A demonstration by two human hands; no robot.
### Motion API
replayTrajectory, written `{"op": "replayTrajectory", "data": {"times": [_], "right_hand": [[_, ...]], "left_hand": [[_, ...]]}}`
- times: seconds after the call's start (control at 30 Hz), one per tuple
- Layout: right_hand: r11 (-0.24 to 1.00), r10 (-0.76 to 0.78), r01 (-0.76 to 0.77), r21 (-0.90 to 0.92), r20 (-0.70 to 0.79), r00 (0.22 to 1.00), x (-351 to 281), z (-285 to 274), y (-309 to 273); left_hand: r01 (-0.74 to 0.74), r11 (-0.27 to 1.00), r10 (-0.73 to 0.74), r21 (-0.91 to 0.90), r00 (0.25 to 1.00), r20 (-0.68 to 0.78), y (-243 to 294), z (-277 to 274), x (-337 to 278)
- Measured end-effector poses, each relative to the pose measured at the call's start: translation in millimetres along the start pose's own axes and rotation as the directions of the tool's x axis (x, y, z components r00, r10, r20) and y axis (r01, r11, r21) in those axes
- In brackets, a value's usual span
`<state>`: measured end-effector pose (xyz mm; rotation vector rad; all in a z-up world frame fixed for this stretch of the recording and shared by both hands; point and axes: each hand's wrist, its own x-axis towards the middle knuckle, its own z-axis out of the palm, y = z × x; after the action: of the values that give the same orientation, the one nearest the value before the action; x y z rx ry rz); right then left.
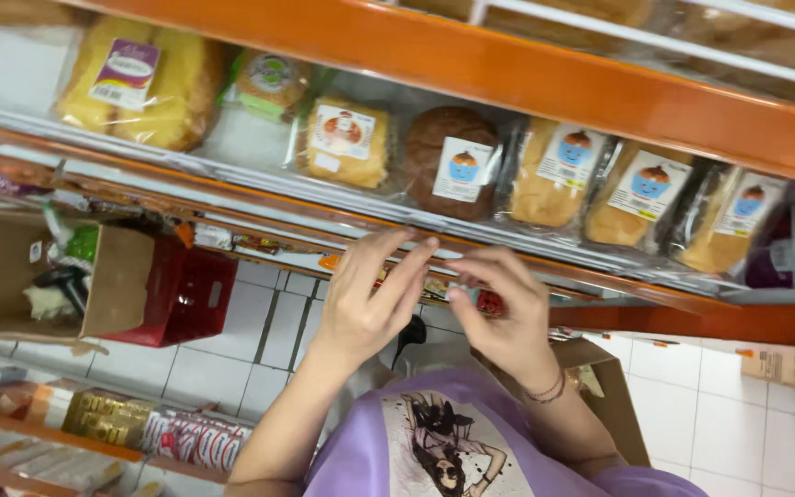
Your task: The person takes bread packages and other items from a cardboard box, wipes them with a cloth, and places them onto the store shelves.
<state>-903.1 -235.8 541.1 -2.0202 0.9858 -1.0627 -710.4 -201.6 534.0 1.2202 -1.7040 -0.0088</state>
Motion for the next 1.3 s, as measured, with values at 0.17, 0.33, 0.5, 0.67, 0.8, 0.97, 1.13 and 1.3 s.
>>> {"op": "replayTrajectory", "data": {"times": [0.17,0.33,0.5,0.67,0.8,0.97,1.13,1.3], "right_hand": [[0.981,-0.112,0.071,0.178,0.233,0.966,23,90,-29],[0.967,-0.128,0.024,0.255,0.4,0.907,48,216,-50],[0.947,-0.219,0.056,0.317,0.507,0.833,65,359,-61],[0.948,-0.191,-0.012,0.318,0.597,0.779,68,485,-58],[0.95,-0.235,0.026,0.311,0.658,0.715,75,582,-40],[0.957,-0.241,0.026,0.288,0.747,0.62,91,710,-15],[0.966,-0.144,-0.104,0.236,0.827,0.543,111,839,3],[0.93,-0.241,-0.108,0.35,0.808,0.538,120,972,23]], "left_hand": [[0.169,0.971,-0.166,0.17,0.986,-0.033,-38,-75,-48],[0.338,0.889,-0.317,0.31,0.941,-0.116,-75,-160,-113],[0.515,0.739,-0.485,0.434,0.854,-0.188,-127,-242,-179],[0.674,0.604,-0.618,0.427,0.733,-0.283,-174,-306,-242],[0.781,0.493,-0.708,0.384,0.616,-0.344,-226,-340,-294],[0.875,0.365,-0.79,0.318,0.472,-0.392,-311,-371,-344],[0.952,0.217,-0.863,0.218,0.291,-0.413,-423,-409,-383],[0.97,0.029,-0.85,0.241,0.15,-0.505,-583,-428,-439]]}}
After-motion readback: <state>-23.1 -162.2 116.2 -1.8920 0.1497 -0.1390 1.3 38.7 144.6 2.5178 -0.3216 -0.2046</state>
